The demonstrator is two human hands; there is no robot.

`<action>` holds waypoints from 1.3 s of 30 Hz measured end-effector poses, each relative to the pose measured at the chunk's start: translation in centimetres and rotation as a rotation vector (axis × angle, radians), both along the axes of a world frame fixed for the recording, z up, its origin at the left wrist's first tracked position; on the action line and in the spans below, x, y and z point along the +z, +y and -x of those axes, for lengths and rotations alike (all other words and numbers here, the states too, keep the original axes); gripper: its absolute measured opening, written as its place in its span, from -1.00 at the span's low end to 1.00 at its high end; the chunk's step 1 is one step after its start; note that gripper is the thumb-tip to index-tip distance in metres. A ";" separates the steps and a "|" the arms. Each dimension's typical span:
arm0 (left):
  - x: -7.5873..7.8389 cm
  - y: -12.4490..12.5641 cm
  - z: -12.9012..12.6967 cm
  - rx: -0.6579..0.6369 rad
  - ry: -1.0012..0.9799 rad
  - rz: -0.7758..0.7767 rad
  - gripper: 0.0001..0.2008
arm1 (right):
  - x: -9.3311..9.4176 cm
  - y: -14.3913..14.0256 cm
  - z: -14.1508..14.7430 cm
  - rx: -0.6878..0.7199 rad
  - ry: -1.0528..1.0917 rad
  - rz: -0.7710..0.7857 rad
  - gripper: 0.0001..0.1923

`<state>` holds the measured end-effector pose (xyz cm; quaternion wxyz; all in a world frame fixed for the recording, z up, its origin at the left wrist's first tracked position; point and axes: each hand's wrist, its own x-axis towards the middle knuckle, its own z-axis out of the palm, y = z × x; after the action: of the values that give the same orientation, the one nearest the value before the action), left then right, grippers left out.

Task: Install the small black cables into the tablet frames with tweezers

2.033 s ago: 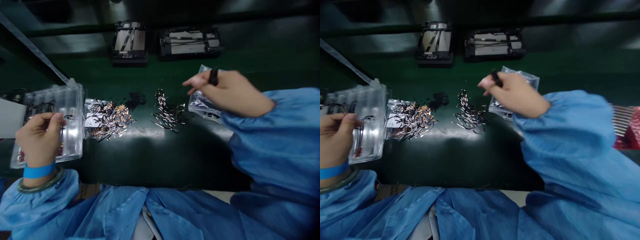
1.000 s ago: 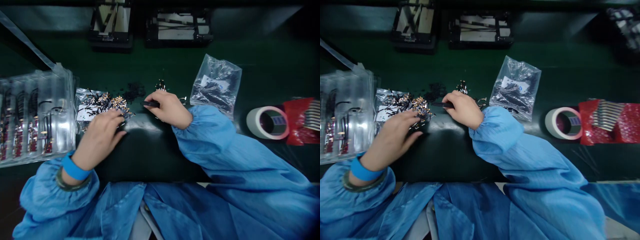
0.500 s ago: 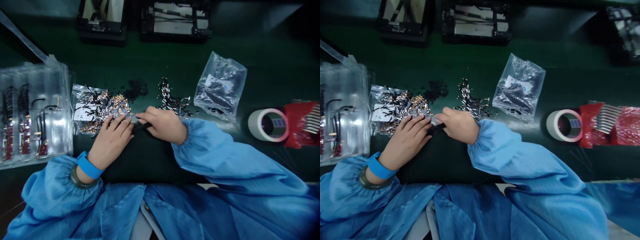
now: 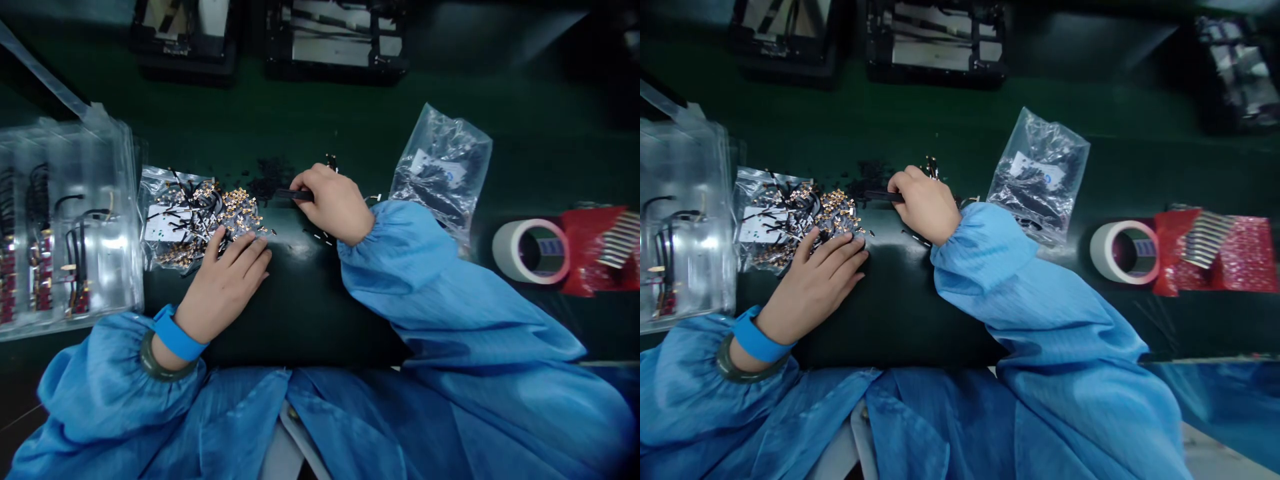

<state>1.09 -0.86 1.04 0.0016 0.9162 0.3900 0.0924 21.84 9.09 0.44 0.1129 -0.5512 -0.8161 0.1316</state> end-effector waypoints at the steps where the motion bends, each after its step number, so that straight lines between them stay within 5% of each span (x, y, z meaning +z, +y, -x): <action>1: 0.0 0.0 0.0 -0.007 -0.008 0.000 -0.71 | 0.1 0.0 0.1 0.007 -0.019 -0.002 -0.78; 13: 0.1 -0.3 0.2 -0.043 -0.029 0.026 -0.73 | 2.0 -1.9 0.0 -0.003 -0.095 0.171 -0.88; 22: 0.1 -0.2 0.0 -0.018 0.006 0.012 -0.72 | 1.4 -0.6 -2.4 0.312 0.046 0.134 -0.76; 27: 0.0 -0.3 0.0 -0.032 -0.020 -0.003 -0.72 | 1.5 -1.2 -1.3 0.211 -0.089 0.159 -0.81; 39: 0.0 -0.6 0.0 -0.036 -0.038 0.032 -0.68 | -0.1 -5.5 2.6 0.050 0.172 0.093 -0.84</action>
<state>1.13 -1.44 1.02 0.0252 0.9209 0.3749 0.1034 19.26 3.58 0.30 0.1536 -0.5219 -0.8100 0.2190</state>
